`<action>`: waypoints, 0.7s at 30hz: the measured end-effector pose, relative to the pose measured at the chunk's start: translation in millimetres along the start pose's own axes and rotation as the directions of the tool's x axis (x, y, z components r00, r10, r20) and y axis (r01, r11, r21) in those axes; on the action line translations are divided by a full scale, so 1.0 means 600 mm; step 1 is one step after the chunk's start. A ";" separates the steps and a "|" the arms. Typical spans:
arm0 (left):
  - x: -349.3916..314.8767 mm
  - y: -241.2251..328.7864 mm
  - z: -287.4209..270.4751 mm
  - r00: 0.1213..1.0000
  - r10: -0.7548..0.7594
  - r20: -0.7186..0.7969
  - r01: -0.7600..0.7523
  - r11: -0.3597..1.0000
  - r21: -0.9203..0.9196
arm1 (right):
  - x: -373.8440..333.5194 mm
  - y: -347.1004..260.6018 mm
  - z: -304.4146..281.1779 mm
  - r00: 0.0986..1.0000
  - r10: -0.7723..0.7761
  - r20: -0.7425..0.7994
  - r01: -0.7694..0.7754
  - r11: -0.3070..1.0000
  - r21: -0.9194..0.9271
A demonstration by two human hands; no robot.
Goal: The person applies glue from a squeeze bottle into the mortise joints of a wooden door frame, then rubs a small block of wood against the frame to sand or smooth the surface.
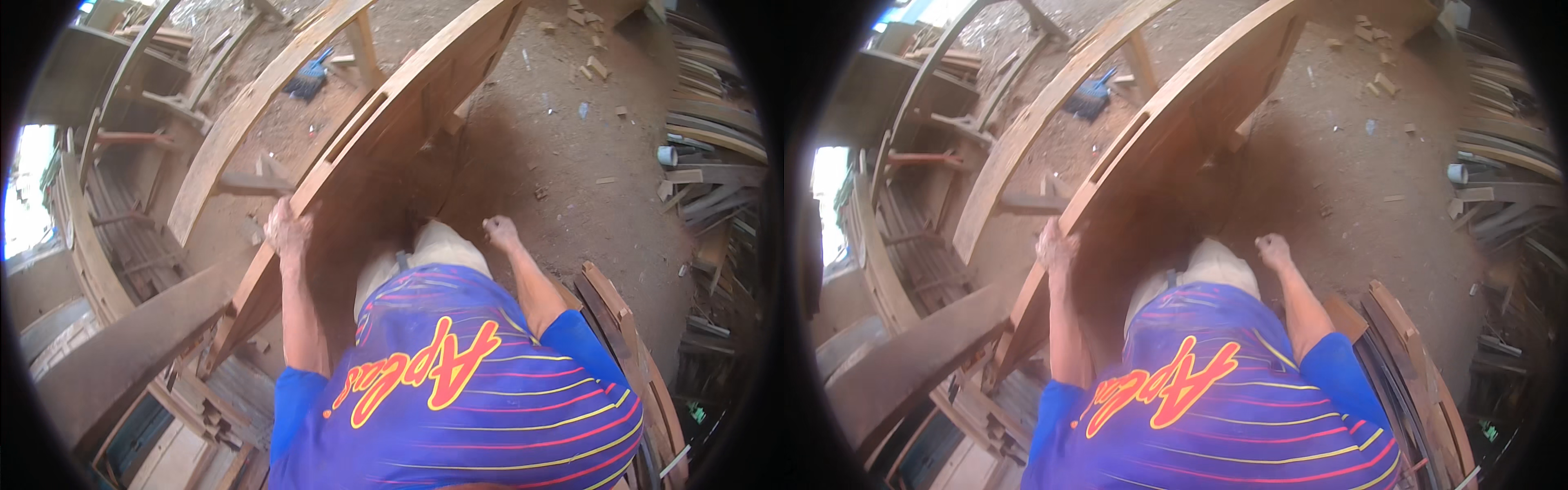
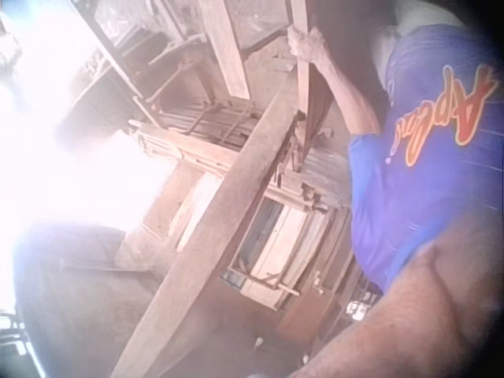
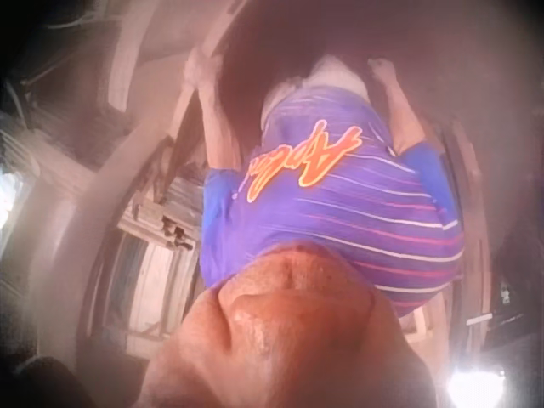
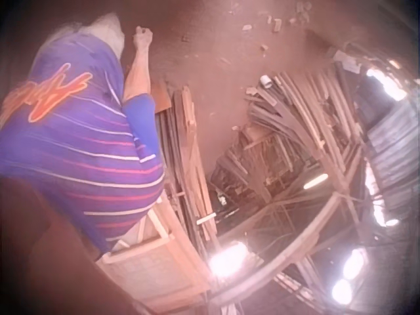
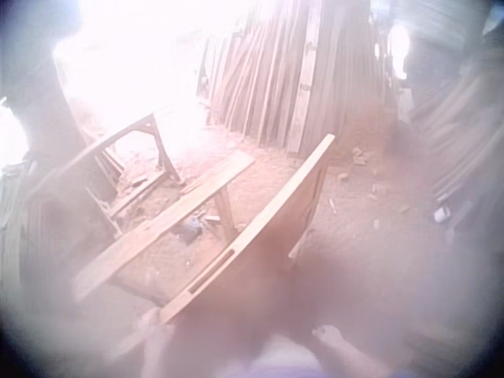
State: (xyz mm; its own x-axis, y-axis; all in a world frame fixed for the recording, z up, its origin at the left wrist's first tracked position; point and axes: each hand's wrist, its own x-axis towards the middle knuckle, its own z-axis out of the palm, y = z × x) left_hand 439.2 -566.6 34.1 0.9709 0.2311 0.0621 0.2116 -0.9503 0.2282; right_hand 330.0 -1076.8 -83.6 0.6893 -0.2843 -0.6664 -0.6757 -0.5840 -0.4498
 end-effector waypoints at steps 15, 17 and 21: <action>-0.008 -0.022 -0.006 0.958 -0.237 0.163 0.262 0.952 -0.158 | 0.103 0.145 -0.124 1.000 -0.009 -0.006 0.009 0.996 -0.089; 0.016 -0.022 0.003 0.954 -0.230 0.195 0.285 0.899 -0.333 | 0.163 0.189 -0.155 0.999 -0.021 -0.047 0.019 0.998 -0.056; 0.027 -0.046 0.015 0.856 -0.485 0.180 0.517 0.804 -0.293 | 0.242 0.169 -0.308 0.990 0.122 0.069 -0.136 0.952 0.274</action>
State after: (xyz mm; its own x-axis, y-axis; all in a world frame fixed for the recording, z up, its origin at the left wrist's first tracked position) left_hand 449.9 -538.4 20.2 0.7486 0.6210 -0.2322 0.6393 -0.5835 0.5008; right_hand 409.8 -1317.8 -115.7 0.5822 -0.3003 -0.7556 -0.8088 -0.3086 -0.5006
